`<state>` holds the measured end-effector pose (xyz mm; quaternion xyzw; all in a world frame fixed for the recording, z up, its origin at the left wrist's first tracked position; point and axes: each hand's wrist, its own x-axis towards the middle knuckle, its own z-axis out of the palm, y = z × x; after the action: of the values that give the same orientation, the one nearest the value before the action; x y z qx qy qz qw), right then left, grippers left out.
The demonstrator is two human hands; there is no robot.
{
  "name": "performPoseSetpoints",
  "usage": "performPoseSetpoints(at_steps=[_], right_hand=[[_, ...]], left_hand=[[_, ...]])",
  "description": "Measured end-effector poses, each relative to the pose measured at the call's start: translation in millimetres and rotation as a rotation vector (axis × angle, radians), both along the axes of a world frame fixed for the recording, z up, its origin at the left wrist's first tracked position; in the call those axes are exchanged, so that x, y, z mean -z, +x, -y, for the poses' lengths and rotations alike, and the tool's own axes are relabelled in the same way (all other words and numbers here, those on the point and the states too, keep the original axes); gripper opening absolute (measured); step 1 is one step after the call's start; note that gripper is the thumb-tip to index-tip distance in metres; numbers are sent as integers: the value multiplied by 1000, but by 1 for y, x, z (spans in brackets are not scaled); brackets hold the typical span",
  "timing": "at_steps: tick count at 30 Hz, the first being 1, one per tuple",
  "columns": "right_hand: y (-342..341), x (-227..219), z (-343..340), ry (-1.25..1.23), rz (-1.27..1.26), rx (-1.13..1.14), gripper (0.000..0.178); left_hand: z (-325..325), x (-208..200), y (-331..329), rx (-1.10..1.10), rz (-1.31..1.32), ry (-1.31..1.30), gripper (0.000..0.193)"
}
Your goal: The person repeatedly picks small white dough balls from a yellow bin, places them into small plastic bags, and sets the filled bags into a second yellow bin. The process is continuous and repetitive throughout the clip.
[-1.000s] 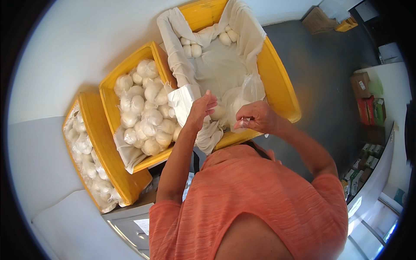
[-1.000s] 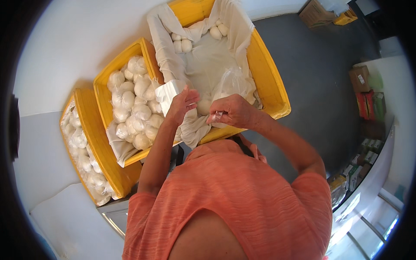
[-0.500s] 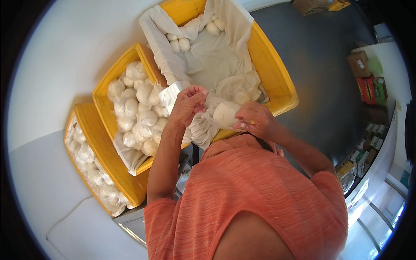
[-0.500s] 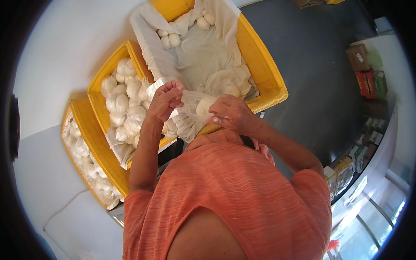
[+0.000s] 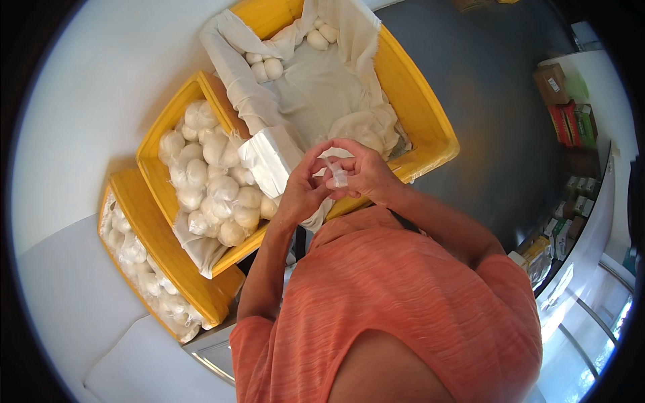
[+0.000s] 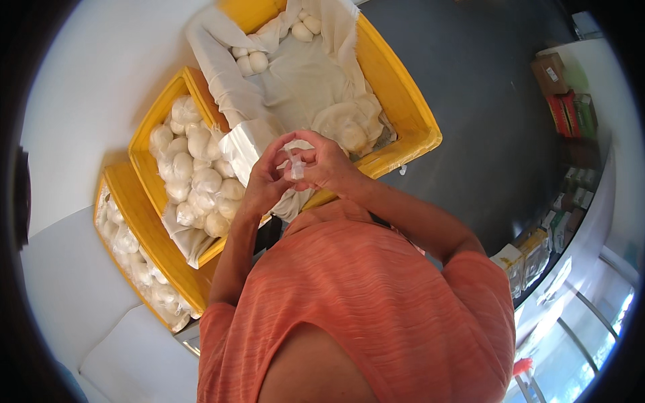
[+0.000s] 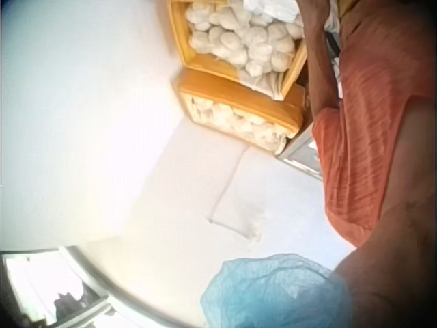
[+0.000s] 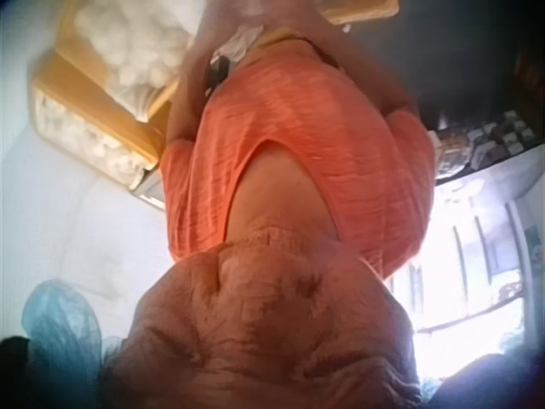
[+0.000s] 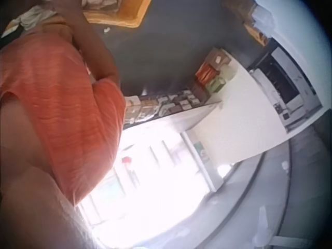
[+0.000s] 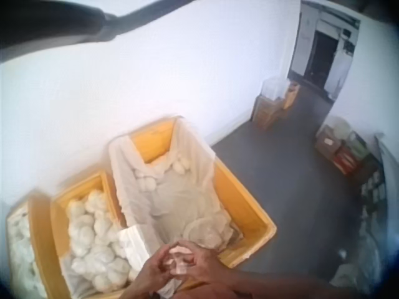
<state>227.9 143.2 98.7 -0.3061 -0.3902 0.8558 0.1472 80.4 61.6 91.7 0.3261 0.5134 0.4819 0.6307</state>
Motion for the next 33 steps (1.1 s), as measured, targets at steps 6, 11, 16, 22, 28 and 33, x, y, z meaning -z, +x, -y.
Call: performPoseSetpoints(at_steps=[6,11,16,22,28,33], right_hand=[[66,32,-49,-14,206,66,31],[89,8,-62,323,337,169,17],[69,-45,-47,1218,631,-138,14],[-13,-129,7,623,-601,-445,18],[-84,-18,23,375,-282,-338,18],[-119,197,8,683,490,-3,27]], left_hand=[[30,16,-32,-340,365,-1,35],[14,33,-15,-187,119,-51,32],[20,24,23,190,-188,17,44],[65,42,4,73,-129,-78,44],[108,38,-30,-255,3,-227,31],[146,57,-31,-441,61,-234,31]])
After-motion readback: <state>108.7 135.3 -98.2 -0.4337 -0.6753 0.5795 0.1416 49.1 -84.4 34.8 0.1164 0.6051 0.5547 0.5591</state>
